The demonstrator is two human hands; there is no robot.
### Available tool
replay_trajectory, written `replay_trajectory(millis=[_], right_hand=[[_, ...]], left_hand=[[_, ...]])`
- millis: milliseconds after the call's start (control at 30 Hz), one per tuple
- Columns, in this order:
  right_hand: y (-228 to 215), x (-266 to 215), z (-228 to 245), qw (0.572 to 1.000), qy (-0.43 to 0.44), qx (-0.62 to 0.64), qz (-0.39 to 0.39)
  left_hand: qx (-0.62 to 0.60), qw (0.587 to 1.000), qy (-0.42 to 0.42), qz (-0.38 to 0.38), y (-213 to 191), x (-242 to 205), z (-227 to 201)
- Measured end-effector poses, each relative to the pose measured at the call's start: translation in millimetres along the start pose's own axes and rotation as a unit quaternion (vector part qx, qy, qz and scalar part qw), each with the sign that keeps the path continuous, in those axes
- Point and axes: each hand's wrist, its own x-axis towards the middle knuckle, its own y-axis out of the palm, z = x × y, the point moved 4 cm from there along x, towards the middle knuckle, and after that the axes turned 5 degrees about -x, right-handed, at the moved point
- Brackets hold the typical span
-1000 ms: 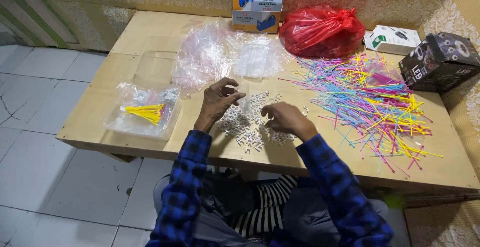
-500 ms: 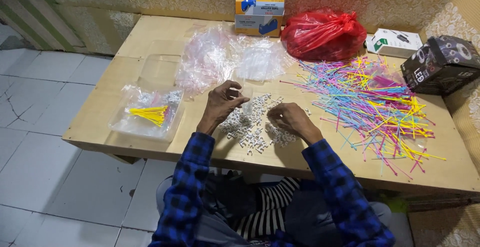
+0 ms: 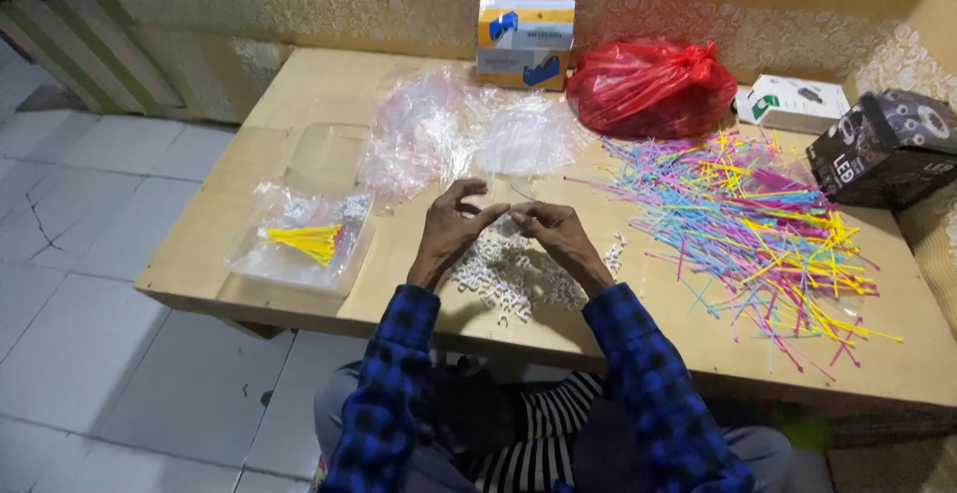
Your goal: Sorting and packaging small white cable clips and colorful cable ties into plastic bags on a low table.
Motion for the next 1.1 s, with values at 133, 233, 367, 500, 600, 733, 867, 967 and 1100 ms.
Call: replay_trajectory(millis=[133, 233, 367, 500, 600, 733, 867, 967, 1100], right_hand=[[-2.2, 8.3, 6.3, 0.999, 0.006, 0.045, 0.001], [0.2, 20.2, -1.5, 0.994, 0.001, 0.111, 0.002], [10.6, 27.5, -16.5, 0.982, -0.004, 0.187, -0.004], [14.8, 23.7, -6.0, 0.979, -0.006, 0.202, -0.027], [9.4, 24.6, -9.2, 0.98, 0.005, 0.194, -0.033], [7.9, 33.2, -13.7, 0.986, -0.01, 0.159, -0.043], [8.7, 31.1, -16.3, 0.99, -0.026, 0.137, -0.034], [10.7, 35.4, -8.3, 0.988, -0.034, 0.149, -0.035], [7.3, 35.5, -21.8, 0.979, -0.022, 0.195, -0.061]], left_hand=[[-0.033, 0.998, -0.018, 0.052, 10.3, 9.6, 36.7], [-0.15, 0.987, -0.001, 0.049, 15.2, 21.0, 60.0], [-0.19, 0.982, -0.003, -0.005, 13.4, 26.2, 72.0], [-0.195, 0.981, -0.009, -0.012, 16.1, 13.3, 44.1], [-0.196, 0.98, -0.006, -0.008, 18.9, 13.1, 46.4], [-0.191, 0.981, 0.016, -0.025, 21.1, 14.1, 40.7], [-0.201, 0.979, 0.023, -0.032, 23.8, 15.5, 48.9], [-0.193, 0.98, 0.03, -0.032, 20.4, 27.6, 59.1], [-0.206, 0.978, 0.003, -0.015, 23.6, 8.9, 29.6]])
